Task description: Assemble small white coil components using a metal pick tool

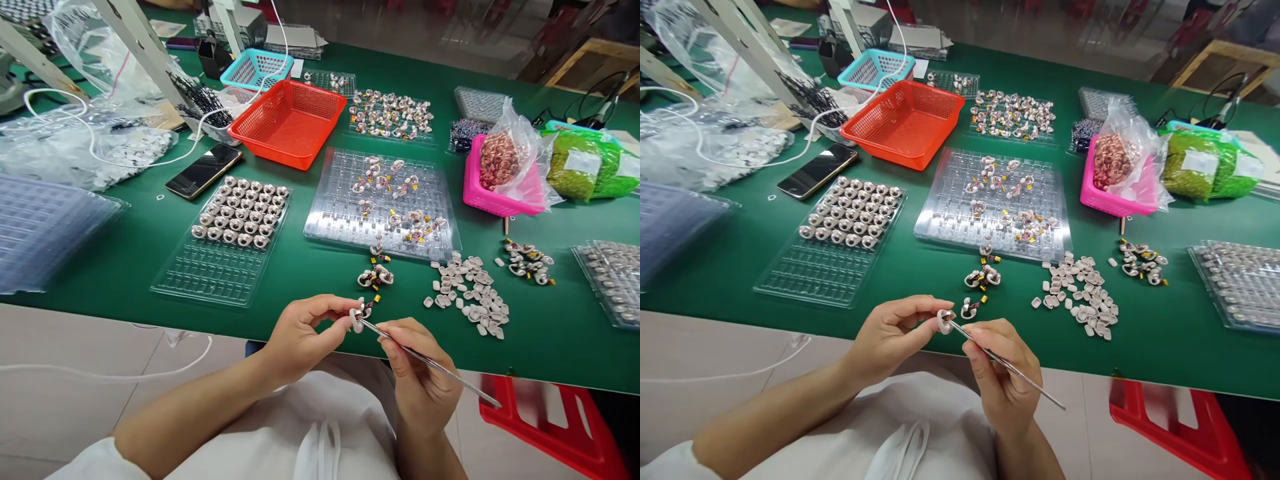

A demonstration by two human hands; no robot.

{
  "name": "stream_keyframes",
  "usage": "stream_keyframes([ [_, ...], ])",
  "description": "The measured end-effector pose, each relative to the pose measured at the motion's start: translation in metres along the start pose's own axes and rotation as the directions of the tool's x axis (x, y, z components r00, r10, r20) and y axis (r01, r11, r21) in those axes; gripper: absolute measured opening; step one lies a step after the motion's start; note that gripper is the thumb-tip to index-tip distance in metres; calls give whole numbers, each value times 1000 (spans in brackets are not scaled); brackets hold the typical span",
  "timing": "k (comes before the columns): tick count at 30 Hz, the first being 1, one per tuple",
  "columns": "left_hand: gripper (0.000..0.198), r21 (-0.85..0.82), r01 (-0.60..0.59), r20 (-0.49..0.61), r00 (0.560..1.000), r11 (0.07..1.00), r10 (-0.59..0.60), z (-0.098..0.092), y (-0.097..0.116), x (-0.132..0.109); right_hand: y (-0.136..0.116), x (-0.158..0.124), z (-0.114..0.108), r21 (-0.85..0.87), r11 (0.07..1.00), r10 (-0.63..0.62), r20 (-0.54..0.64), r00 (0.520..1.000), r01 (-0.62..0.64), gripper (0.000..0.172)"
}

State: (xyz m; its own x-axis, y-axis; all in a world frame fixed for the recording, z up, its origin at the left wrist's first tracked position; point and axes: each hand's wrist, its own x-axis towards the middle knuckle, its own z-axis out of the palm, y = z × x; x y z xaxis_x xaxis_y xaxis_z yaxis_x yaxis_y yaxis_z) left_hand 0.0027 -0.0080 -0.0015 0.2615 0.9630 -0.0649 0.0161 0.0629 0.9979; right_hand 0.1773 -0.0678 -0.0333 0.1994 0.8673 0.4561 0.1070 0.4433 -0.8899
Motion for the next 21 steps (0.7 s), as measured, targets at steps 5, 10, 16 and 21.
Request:
stream_keyframes([
  [5,20,-59,70,-8,998,996,-70,0,-2,-1,2,-3,0,-19,1000,0,-14,1000,0,46],
  [10,19,-114,121,-6,993,986,-122,0,-3,-1,5,-5,2,-26,1000,-11,-14,1000,10,46],
  [16,16,-231,208,9,977,950,-212,3,2,1,9,-7,5,-47,998,-45,-49,998,43,45],
  [21,15,-306,259,19,964,916,-266,5,5,2,12,-8,7,-91,993,-75,-58,995,70,45],
])
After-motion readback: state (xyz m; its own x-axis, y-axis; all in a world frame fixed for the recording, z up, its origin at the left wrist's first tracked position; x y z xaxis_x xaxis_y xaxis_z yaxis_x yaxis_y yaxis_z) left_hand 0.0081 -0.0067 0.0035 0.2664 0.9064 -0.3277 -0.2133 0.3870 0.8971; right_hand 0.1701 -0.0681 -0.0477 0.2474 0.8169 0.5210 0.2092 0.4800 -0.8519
